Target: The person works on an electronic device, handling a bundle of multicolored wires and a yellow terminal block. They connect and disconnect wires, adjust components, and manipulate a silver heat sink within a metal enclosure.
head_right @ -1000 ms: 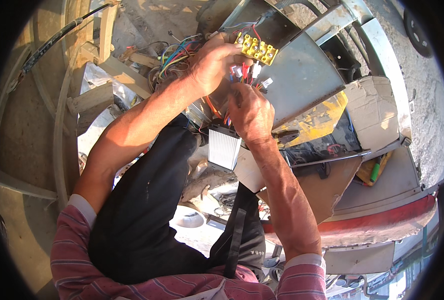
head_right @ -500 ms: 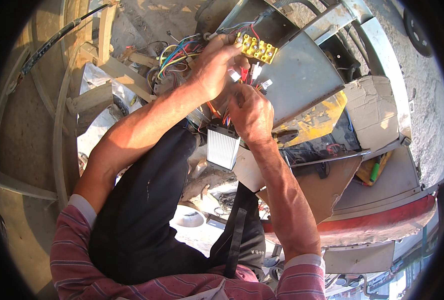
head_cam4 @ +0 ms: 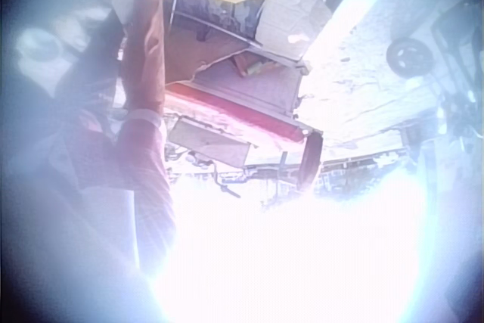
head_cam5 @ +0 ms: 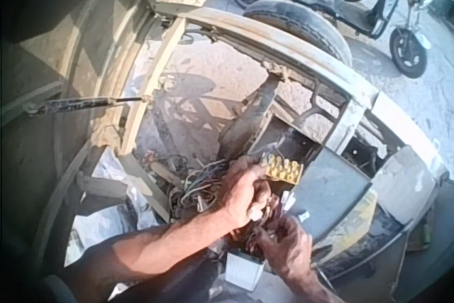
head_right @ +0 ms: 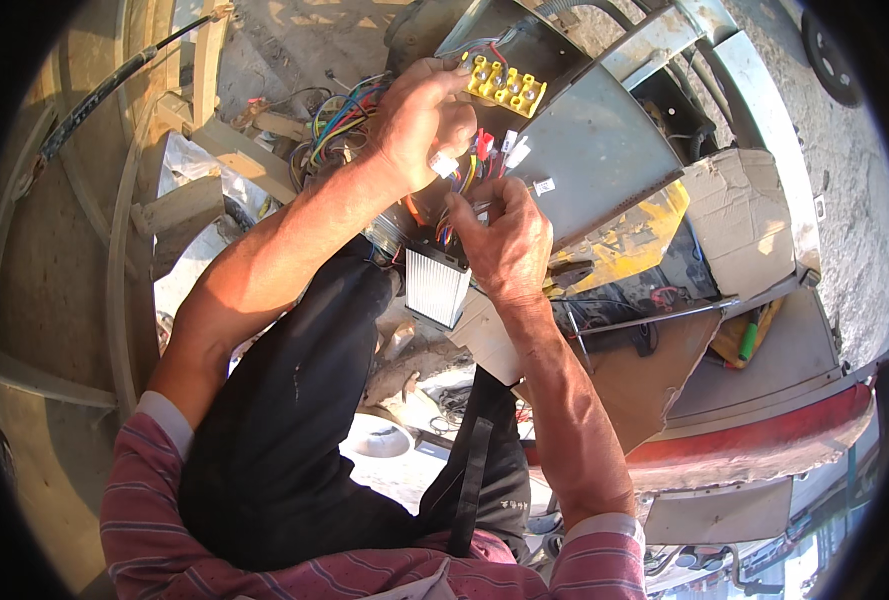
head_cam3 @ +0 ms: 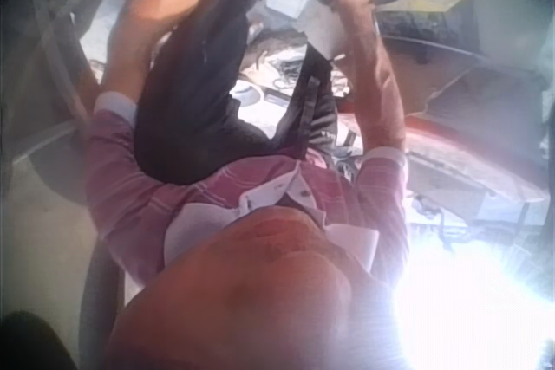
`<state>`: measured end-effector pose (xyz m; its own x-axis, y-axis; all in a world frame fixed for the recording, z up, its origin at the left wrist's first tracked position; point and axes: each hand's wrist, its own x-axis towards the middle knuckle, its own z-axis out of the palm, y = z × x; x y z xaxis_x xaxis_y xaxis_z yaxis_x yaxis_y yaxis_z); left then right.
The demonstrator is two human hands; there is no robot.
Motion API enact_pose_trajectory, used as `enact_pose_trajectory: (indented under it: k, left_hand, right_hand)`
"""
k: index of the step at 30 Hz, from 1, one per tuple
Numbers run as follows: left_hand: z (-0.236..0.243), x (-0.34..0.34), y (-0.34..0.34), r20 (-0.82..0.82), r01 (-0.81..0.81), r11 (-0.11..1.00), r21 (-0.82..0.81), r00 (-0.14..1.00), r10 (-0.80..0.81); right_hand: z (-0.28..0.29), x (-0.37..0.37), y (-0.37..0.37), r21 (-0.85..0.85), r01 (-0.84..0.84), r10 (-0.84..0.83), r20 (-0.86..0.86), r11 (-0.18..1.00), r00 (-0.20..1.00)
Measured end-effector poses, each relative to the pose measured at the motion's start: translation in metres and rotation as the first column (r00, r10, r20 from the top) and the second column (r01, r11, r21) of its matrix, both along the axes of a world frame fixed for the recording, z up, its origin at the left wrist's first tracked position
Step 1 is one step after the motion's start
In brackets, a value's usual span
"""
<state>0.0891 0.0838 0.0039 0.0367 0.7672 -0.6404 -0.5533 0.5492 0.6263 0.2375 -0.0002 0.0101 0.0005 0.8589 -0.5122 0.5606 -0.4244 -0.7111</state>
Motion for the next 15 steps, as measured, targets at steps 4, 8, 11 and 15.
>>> enact_pose_trajectory:
  k: [4, 8, 11, 15]
  left_hand:
    - [0.008, -0.005, 0.007, -0.004, -0.002, 0.999, -0.042, 1.000, 0.002]
    - [0.011, -0.010, 0.010, -0.058, 0.041, 0.999, 0.018, 0.998, -0.040]
    - [0.012, -0.014, 0.010, -0.032, 0.081, 0.996, 0.035, 0.996, -0.079]
    - [0.009, -0.016, 0.009, 0.028, 0.092, 0.995, 0.035, 0.995, -0.093]
  right_hand:
    - [0.013, 0.000, 0.014, 0.029, 0.085, -0.082, -0.081, 0.996, 0.993]
    - [0.025, 0.011, 0.044, 0.020, 0.255, -0.244, -0.222, 0.967, 0.944]
    - [0.029, 0.025, 0.073, -0.233, 0.297, -0.370, -0.402, 0.926, 0.838]
    - [0.024, 0.027, 0.097, -0.495, 0.189, -0.477, -0.558, 0.848, 0.679]
